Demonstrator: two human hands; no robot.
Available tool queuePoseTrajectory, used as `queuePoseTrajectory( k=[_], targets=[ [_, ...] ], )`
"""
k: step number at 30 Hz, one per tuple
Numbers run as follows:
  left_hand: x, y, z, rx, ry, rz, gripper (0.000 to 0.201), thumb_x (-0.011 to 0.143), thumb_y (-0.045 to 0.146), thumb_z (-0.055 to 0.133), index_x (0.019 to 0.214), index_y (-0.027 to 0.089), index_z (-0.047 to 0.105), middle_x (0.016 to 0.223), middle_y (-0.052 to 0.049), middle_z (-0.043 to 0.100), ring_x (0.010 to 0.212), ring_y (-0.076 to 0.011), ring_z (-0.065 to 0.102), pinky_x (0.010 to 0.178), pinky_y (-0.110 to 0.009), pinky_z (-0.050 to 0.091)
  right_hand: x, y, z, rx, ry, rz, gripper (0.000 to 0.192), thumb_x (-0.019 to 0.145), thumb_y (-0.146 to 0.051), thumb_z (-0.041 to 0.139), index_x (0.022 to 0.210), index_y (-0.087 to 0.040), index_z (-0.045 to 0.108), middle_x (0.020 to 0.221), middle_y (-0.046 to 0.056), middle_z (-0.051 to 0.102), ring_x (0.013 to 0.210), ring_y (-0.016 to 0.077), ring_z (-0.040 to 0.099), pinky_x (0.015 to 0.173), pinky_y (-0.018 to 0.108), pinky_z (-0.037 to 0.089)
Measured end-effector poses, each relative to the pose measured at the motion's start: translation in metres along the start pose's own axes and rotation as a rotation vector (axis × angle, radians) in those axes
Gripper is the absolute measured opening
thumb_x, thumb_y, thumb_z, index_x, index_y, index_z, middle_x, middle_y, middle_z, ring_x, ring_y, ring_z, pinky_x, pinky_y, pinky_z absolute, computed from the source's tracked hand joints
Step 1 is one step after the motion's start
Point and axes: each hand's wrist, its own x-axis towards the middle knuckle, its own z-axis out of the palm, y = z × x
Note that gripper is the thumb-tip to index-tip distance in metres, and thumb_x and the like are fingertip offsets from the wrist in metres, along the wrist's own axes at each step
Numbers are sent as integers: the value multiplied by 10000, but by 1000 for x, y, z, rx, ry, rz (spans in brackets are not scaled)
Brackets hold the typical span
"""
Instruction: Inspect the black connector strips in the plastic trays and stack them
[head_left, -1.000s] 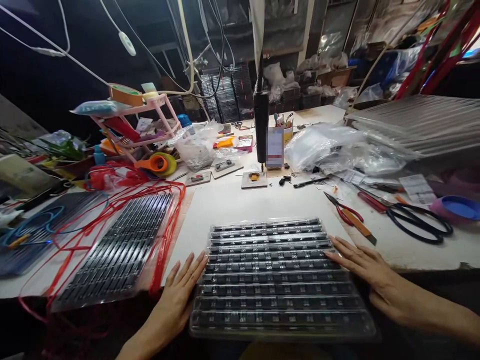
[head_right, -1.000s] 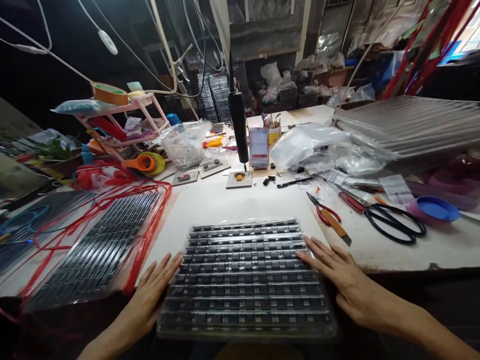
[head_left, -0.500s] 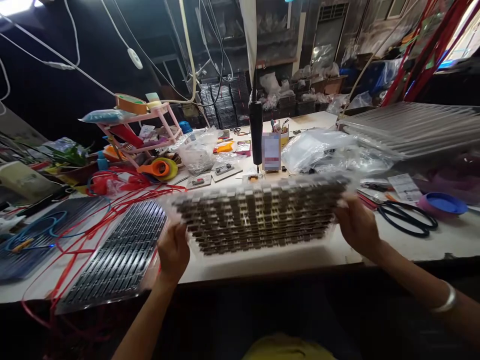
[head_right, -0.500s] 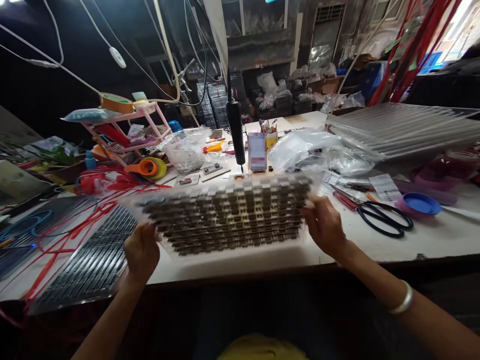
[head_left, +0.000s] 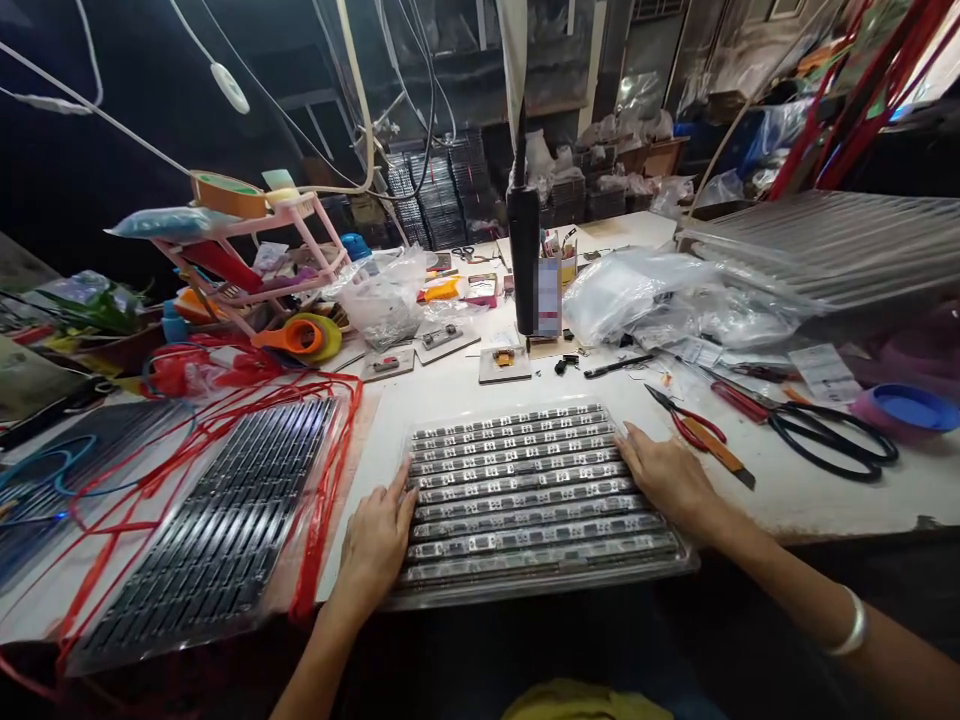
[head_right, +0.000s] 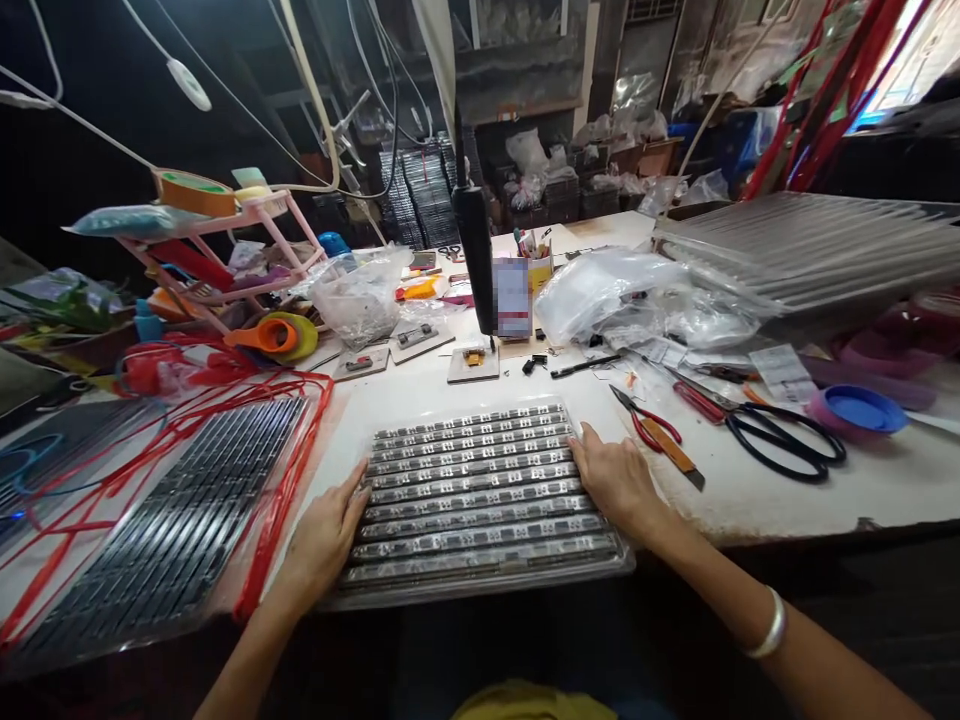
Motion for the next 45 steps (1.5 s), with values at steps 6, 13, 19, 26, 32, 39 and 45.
queuePoseTrajectory(
  k=[6,13,19,26,32,39,45],
  targets=[
    [9,12,-8,254,-50,-23,541,970,361,210,1441,131,343,949,-133,655,925,-290,602,800,-404,428,17,-2,2,-86,35,-41,512,979,-325,236,1307,-21,485,758,168,697,782,300,668,777,419,427],
    [10,20,-17,343,-82,7,520,967,374,265,1432,163,365,1052,-130,626,1001,-286,556,847,-410,404,15,-12,8,-88,328,-569,444,969,-330,320,1336,-167,510,1403,183,465,1269,333,438,976,510,331],
    [5,18,-6,326,38,-4,501,961,373,276,1407,191,415,1054,-130,573,980,-295,512,836,-438,405,-2,-30,14,8,185,-967,821,855,-670,392,1470,-134,297,1538,185,223,1425,354,149,1091,544,192],
    [3,10,3,120,170,-15,472,932,372,372,1324,157,525,929,-111,572,895,-274,514,829,-422,418,-15,-37,12,-6,162,-930,838,814,-582,510,1450,-69,325,1536,242,151,1418,414,77,1096,609,109],
    [0,6,4,-47,127,-58,462,944,299,312,1340,159,505,918,-99,560,897,-246,494,862,-414,396,-8,-31,7,37,82,-959,817,847,-650,428,1478,-152,283,1546,186,176,1432,350,106,1099,580,168],
    [4,-9,2,-149,-24,-5,505,951,353,301,1427,200,374,996,-90,532,973,-246,486,892,-449,393,20,-27,5,59,66,-713,735,907,-637,282,1493,-194,241,1541,126,231,1431,275,178,1114,539,179],
    [-6,-37,-21,-334,-206,186,540,903,333,436,1429,233,361,1093,-45,552,1047,-166,533,978,-312,412,9,-12,20,17,154,-657,606,949,-551,242,1421,-211,412,1520,85,305,1416,267,235,1081,499,268]
  ],
)
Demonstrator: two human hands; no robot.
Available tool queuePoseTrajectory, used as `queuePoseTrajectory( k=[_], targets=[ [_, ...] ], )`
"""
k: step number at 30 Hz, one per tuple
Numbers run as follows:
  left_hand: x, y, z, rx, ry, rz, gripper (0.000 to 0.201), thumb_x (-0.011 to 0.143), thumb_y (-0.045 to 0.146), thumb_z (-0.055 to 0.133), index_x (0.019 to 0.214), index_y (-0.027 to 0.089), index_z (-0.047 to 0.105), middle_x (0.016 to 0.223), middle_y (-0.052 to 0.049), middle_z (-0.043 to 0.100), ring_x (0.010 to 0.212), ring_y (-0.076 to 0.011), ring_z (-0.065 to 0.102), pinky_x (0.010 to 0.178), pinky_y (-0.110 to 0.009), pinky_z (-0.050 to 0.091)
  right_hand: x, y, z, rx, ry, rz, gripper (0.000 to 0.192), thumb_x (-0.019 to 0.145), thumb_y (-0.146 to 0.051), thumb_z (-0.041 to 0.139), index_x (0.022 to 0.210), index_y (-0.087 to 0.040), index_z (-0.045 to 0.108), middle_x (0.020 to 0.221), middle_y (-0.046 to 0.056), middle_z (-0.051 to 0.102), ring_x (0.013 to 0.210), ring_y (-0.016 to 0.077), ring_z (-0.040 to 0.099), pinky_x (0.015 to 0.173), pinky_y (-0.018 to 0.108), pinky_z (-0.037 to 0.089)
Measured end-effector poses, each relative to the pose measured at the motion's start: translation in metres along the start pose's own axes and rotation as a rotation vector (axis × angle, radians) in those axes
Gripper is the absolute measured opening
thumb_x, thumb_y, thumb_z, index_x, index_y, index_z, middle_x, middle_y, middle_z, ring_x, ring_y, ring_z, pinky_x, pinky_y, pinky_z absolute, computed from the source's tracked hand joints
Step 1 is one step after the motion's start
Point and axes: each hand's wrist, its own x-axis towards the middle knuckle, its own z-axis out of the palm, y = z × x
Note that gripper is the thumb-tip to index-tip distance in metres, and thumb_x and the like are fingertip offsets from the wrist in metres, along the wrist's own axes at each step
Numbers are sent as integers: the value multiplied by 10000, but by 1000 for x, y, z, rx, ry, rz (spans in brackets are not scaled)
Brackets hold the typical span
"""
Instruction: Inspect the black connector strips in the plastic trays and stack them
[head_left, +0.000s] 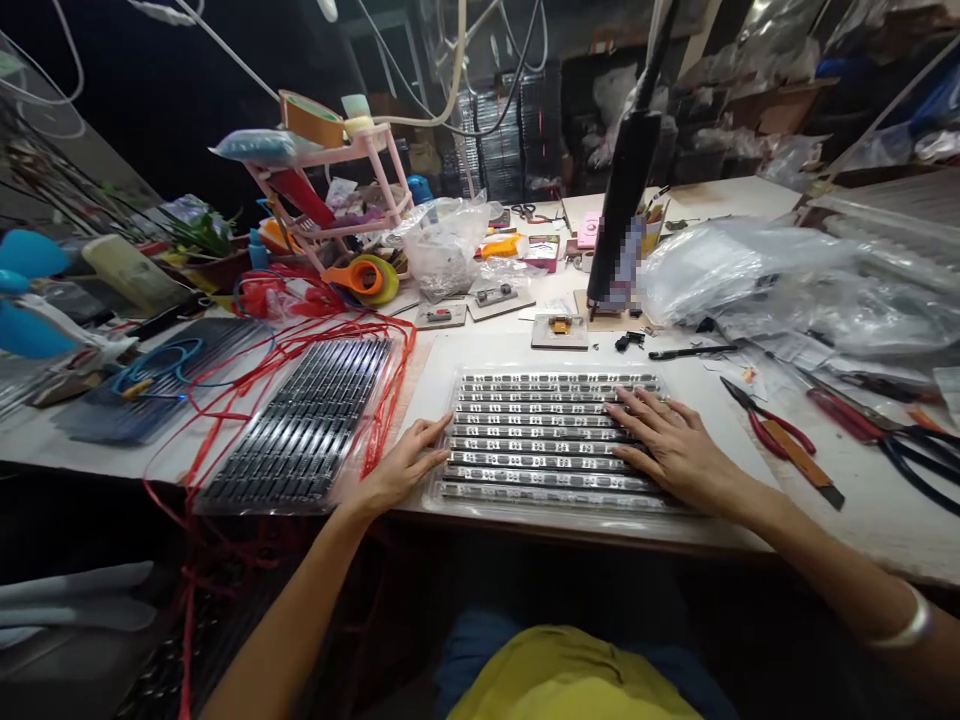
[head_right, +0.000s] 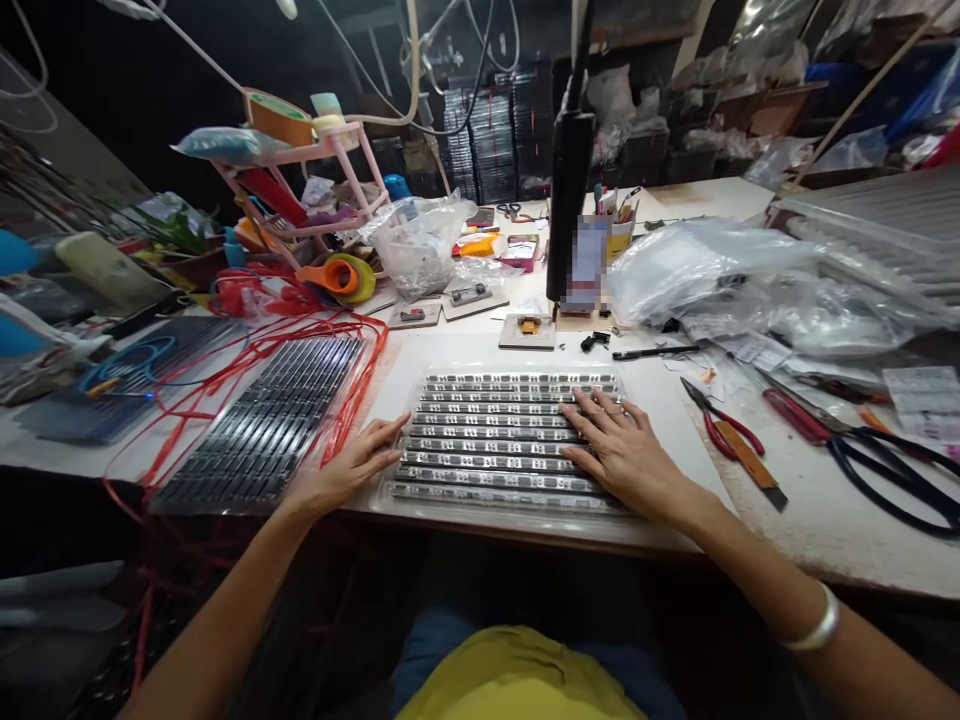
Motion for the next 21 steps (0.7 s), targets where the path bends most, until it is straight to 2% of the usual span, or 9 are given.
queuePoseTrajectory(
  k=[3,8,11,13,15,18,21],
  targets=[
    [-8,0,-8,-46,-49,64,544,886,382,485,1409,260,396,1178,-46,528,1124,-178,499,1032,-318,372,-18,2,5,-29,105,135,568,962,-491,225,1386,-197,463,1510,108,328,1405,283,263,1039,499,321],
    [-7,8,-11,-31,-27,47,466,842,360,563,1297,257,549,1007,-49,556,989,-207,519,984,-373,393,-25,4,11,0,148,182,563,952,-453,255,1337,-132,510,1478,161,373,1385,293,306,1034,487,349],
    [-10,10,-8,-70,10,30,441,870,360,516,1300,271,545,1002,-43,575,988,-193,533,979,-363,402,-24,9,15,82,149,204,558,939,-464,276,1354,-157,489,1473,146,389,1376,298,323,1022,499,378],
    [-14,9,-3,-119,58,9,433,914,365,421,1322,259,521,1029,-47,584,1014,-178,539,981,-351,409,-25,15,19,146,178,305,593,933,-484,276,1403,-152,419,1476,156,381,1363,305,345,1024,521,382],
    [-18,7,3,-171,115,-12,453,931,368,373,1347,232,490,1041,-55,585,1018,-170,543,975,-350,417,-27,21,24,194,221,441,651,921,-509,281,1407,-90,396,1445,207,406,1337,327,383,1033,540,372],
    [-19,5,10,-234,172,-26,476,915,383,417,1361,224,473,1032,-55,587,988,-168,552,953,-354,433,-29,25,29,259,244,518,675,903,-522,294,1314,-23,485,1345,259,500,1284,356,444,1044,554,360],
    [-15,2,13,-272,186,-24,461,903,380,445,1335,231,504,1023,-51,598,973,-171,556,944,-365,437,-28,21,23,403,273,540,633,876,-525,362,1287,-72,524,1323,223,536,1270,351,463,1049,561,358]
  ],
)
